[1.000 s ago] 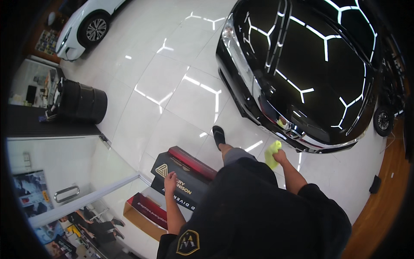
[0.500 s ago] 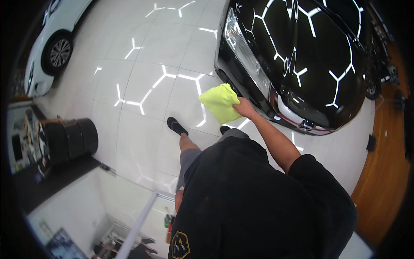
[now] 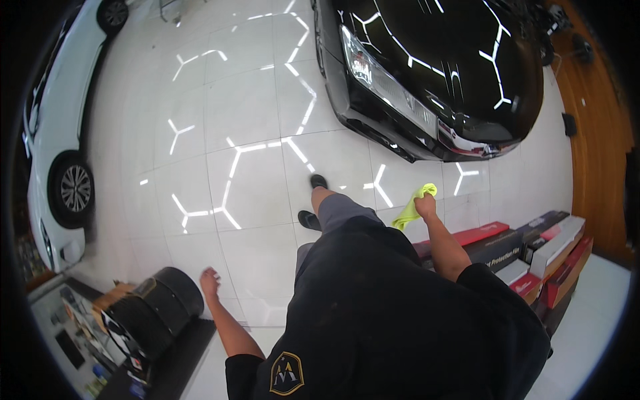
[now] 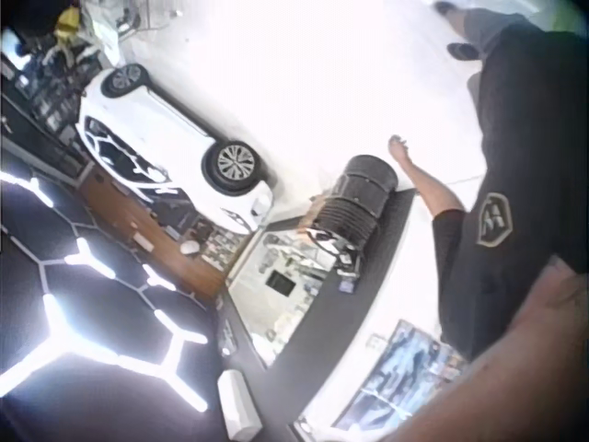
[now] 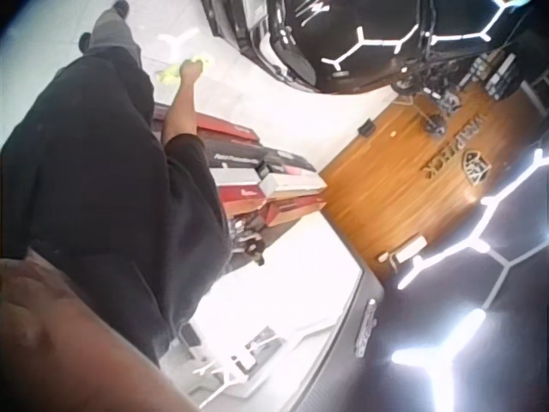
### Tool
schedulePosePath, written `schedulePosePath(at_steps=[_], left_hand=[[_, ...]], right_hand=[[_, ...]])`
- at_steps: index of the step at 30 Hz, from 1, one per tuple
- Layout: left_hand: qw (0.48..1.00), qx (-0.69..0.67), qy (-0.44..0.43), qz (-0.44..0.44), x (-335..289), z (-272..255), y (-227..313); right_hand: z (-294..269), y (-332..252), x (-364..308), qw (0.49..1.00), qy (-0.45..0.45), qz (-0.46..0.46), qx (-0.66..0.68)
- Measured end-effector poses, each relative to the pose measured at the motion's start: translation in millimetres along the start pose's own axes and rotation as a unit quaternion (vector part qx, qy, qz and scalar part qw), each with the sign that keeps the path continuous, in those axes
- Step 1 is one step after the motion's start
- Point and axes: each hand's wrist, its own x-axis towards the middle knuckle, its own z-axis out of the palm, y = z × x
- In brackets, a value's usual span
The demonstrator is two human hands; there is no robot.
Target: The person wipes the exterior body panels of a black car and the glass of its headlight with a yellow cloth, moving between different sections of the vehicle.
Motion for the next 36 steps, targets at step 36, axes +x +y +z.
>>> schedulePosePath(at_steps=[36], left_hand=[[0.884,0.259,-0.343,0.181,404,54,557]], right_hand=[[255,-330,-187,0.934,0.166,0.294,0.120]])
